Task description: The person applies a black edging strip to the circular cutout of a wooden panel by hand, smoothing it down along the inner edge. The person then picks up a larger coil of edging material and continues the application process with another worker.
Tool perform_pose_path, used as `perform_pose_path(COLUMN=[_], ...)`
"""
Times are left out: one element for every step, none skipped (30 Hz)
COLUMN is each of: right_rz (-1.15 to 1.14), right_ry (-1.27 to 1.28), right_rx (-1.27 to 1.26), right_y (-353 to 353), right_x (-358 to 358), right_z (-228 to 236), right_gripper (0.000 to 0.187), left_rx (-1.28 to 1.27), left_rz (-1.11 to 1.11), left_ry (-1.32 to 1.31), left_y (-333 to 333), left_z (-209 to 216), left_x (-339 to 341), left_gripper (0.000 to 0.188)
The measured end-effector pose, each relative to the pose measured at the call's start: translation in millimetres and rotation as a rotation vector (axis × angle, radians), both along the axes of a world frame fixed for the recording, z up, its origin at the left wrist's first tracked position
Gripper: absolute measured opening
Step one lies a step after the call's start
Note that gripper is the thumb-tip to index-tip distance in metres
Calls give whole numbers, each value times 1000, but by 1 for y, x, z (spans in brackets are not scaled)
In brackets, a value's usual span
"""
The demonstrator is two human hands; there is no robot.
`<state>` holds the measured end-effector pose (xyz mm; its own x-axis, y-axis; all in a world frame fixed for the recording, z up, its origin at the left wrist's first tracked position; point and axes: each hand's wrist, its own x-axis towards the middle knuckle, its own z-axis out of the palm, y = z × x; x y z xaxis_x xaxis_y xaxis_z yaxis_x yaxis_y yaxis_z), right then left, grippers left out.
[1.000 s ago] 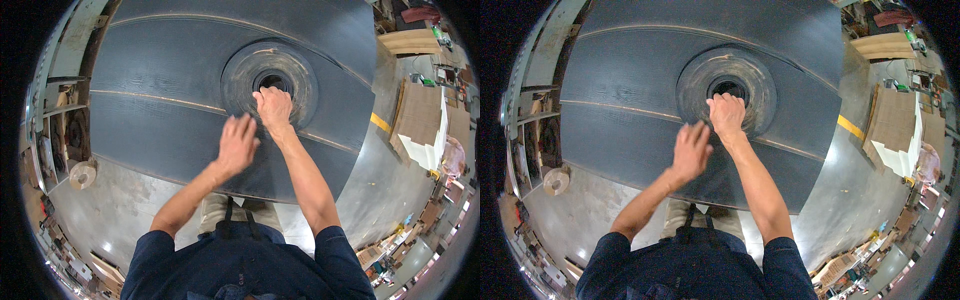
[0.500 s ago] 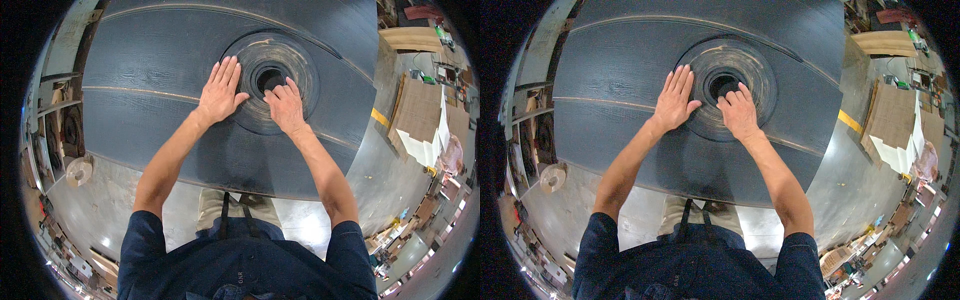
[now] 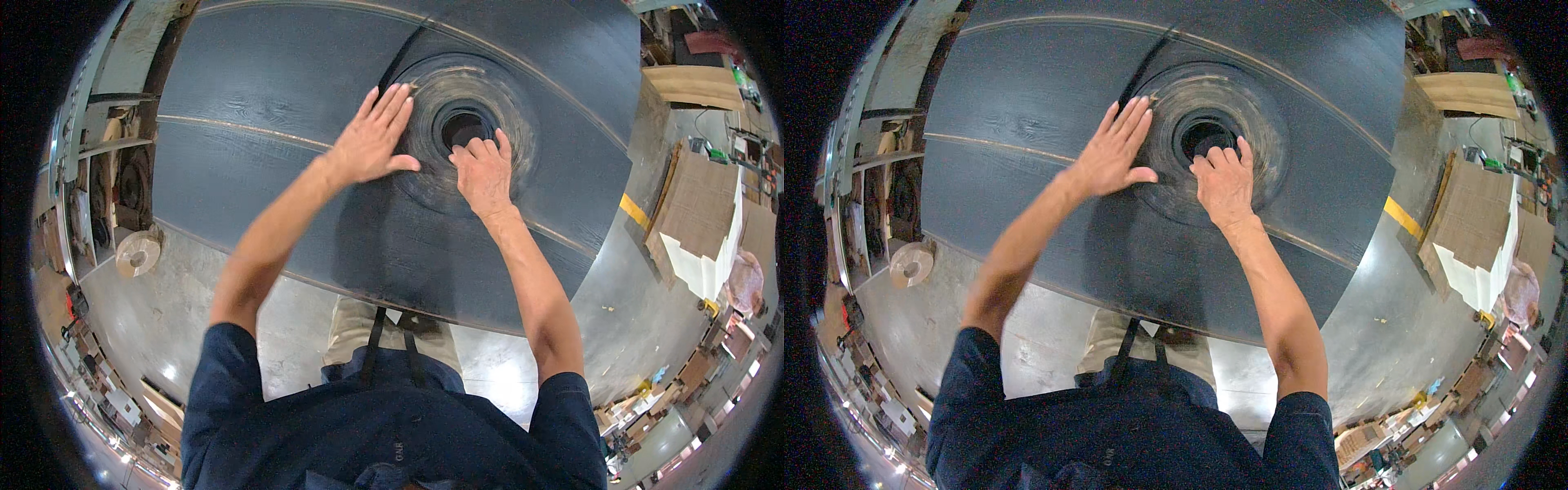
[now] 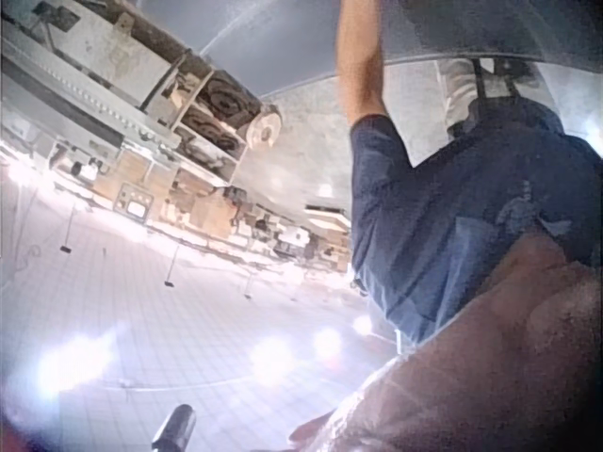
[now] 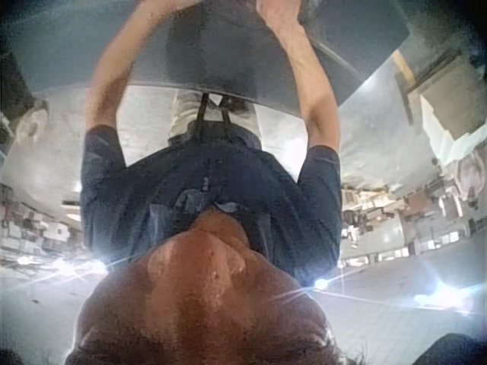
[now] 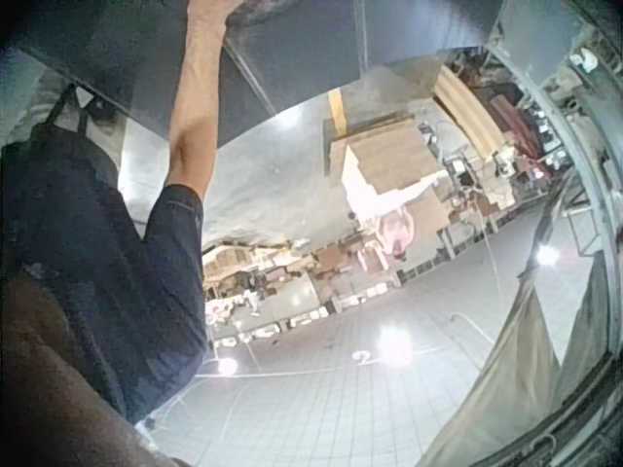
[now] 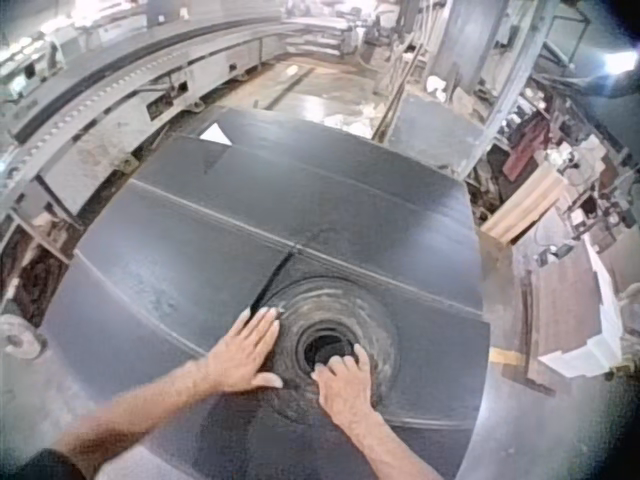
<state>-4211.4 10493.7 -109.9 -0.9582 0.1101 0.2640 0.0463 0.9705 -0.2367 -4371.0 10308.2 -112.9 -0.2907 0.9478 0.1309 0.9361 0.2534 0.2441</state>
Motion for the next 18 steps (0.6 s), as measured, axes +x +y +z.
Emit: perform_pose_path(right_rz=[1, 2, 4, -5, -6, -7, -8, -3, -3, -8, -14, -19, -15, -21, -29, -22, -16, -6], right_ry=[10, 20, 30, 20, 15, 12, 13, 18, 22, 29, 36, 43, 24, 11, -3, -6, 0, 9], right_rx=[-2, -5, -9, -3, 1, 6, 5, 3, 5, 9, 9, 10, 4, 7, 10, 20, 10, 2], right_y=[0, 0, -1, 0, 1, 2, 2, 1, 0, 0, 0, -1, -1, 2, 7, 7, 5, 3], right_x=[1, 0, 0, 2, 1, 0, 1, 0, 0, 0, -1, -1, 1, 3, 4, 4, 2, -2], right_z=[0, -1, -2, -2, -2, -2, -2, -2, -3, -4, -5, -5, -6, -6, -6, -8, -7, -6], right_gripper=[9, 9, 8, 8, 8, 7, 7, 7, 7, 8, 8, 8, 8, 9, 9, 9, 9, 8], left_rx=[-20, -18, -17, -13, -18, -19, -19, 0, 22, 36, 31, -4, -37, -102, -38, -42, -47, -23], left_rz=[-89, -31, 27, 76, 159, 222, 287, 371, 450, 496, 516, 459, 406, 316, 258, 223, 193, 162], left_ry=[30, 29, 28, 23, 3, -38, -80, -129, -182, -219, -286, -322, -355, -345, -303, -213, -122, -63], left_y=[0, 0, -1, 1, 3, 3, 4, 6, 11, 17, 23, 19, 19, 15, 14, 13, 13, 13], left_z=[-1, -2, -4, -4, -6, -6, -7, -10, -13, -11, -4, 1, 4, 12, 10, 10, 7, -1], left_x=[-9, -4, 6, 19, 38, 58, 82, 107, 131, 152, 168, 176, 178, 166, 140, 106, 70, 32], left_gripper=[109, 112, 114, 116, 119, 119, 119, 120, 120, 119, 113, 109, 105, 97, 92, 91, 89, 91])
